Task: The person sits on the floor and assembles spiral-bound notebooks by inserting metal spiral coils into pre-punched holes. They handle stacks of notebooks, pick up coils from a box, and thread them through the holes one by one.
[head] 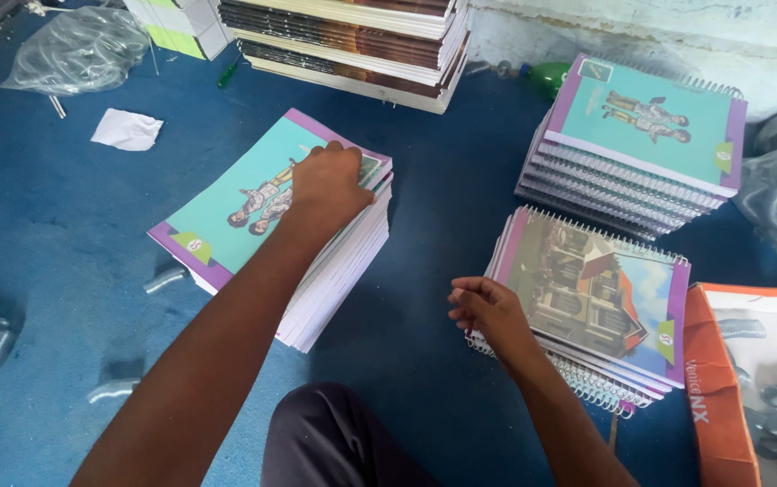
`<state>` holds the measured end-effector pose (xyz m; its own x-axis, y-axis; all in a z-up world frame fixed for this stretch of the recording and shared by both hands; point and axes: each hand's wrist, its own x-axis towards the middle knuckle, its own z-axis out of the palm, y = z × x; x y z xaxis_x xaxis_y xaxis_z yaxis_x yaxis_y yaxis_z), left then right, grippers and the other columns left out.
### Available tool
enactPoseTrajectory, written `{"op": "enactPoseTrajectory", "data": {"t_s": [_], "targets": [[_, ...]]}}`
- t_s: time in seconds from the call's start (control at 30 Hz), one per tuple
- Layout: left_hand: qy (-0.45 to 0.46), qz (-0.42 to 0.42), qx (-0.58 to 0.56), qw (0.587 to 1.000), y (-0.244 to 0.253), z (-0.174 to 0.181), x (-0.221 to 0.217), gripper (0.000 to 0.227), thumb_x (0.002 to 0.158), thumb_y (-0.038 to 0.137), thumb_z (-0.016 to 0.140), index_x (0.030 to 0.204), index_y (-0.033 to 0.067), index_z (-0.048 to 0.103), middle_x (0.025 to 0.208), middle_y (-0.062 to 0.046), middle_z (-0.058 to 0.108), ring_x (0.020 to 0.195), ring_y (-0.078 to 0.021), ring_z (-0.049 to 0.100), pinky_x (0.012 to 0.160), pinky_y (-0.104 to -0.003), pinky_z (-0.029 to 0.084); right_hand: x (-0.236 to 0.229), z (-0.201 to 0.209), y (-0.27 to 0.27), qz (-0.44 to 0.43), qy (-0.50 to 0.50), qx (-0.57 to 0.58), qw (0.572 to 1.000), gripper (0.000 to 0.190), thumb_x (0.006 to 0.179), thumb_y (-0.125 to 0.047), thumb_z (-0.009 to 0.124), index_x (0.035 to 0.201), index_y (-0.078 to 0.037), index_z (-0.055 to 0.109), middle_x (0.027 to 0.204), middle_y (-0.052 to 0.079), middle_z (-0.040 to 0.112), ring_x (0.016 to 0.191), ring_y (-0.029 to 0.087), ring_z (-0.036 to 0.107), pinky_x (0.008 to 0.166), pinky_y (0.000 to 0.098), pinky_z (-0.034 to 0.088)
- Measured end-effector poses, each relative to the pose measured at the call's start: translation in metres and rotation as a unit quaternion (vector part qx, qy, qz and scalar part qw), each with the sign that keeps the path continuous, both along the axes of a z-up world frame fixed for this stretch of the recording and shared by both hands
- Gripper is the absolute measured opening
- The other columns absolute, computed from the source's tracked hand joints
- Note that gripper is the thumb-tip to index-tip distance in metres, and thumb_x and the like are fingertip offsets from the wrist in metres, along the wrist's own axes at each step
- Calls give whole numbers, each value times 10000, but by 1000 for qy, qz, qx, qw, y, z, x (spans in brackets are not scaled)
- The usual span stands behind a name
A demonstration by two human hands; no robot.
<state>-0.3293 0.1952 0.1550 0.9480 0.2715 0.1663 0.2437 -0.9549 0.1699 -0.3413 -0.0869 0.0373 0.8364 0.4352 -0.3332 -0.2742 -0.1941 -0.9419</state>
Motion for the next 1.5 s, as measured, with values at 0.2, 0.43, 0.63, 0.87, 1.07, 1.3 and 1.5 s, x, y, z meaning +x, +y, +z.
{"op": "enactPoseTrajectory", "data": {"t_s": [0.2, 0.43, 0.63, 0.87, 1.07, 1.3, 1.5], "targets": [[-5, -9, -9, 1000, 6, 0, -1, 431, 716, 294, 856, 1061, 68, 730, 1086, -161, 676, 1039, -351, 661, 889, -468, 541, 17, 12, 20, 5, -13, 5, 1000, 345, 946, -223, 596, 1211, -12, 659, 1004, 108, 731, 832, 189, 699, 722, 335, 573], [11, 3, -29, 1000, 7, 4, -1, 459, 698, 334, 874, 1062, 91, 737, 1109, -146, 677, 1067, -340, 657, 909, -464, 530, 63, 48, 63, 31, -51, 66, 996, 373, 964, -316, 620, 1218, -47, 667, 1020, 81, 713, 848, 167, 703, 721, 319, 572], [-8, -2, -31, 999, 9, 5, -3, 459, 699, 364, 877, 1050, 102, 740, 1104, -133, 683, 1064, -339, 656, 895, -475, 528, 78, 62, 101, 33, -8, 123, 992, 408, 944, -334, 670, 1233, -46, 660, 1007, 61, 694, 827, 142, 680, 708, 306, 551], [-15, -4, -42, 999, 13, 3, -2, 408, 699, 337, 850, 1024, 113, 743, 1066, -118, 685, 1030, -326, 663, 872, -489, 519, 77, 51, 135, 16, -3, 135, 991, 405, 953, -263, 658, 1288, -38, 624, 972, 65, 682, 786, 135, 659, 664, 299, 534], [-38, -22, -23, 999, 15, -5, -2, 387, 703, 297, 819, 1023, 94, 740, 1031, -131, 686, 1011, -336, 665, 849, -496, 527, 77, 46, 141, 24, -41, 111, 993, 416, 959, -174, 610, 1351, -46, 554, 995, 88, 687, 769, 128, 664, 639, 286, 551], [-51, -28, -13, 998, 15, -8, -2, 388, 709, 287, 821, 1029, 82, 743, 1024, -142, 686, 1009, -335, 663, 834, -488, 538, 77, 50, 140, 47, -107, 45, 992, 495, 963, -64, 538, 1457, -77, 522, 1026, 88, 696, 788, 141, 680, 656, 292, 560], [-45, -31, -11, 998, 14, -6, -3, 409, 715, 300, 833, 1039, 68, 738, 1025, -155, 683, 1004, -343, 659, 833, -480, 540, 78, 58, 138, 60, -170, -1, 984, 480, 968, -71, 561, 1447, -95, 544, 1018, 87, 702, 784, 143, 686, 662, 292, 564]]}}
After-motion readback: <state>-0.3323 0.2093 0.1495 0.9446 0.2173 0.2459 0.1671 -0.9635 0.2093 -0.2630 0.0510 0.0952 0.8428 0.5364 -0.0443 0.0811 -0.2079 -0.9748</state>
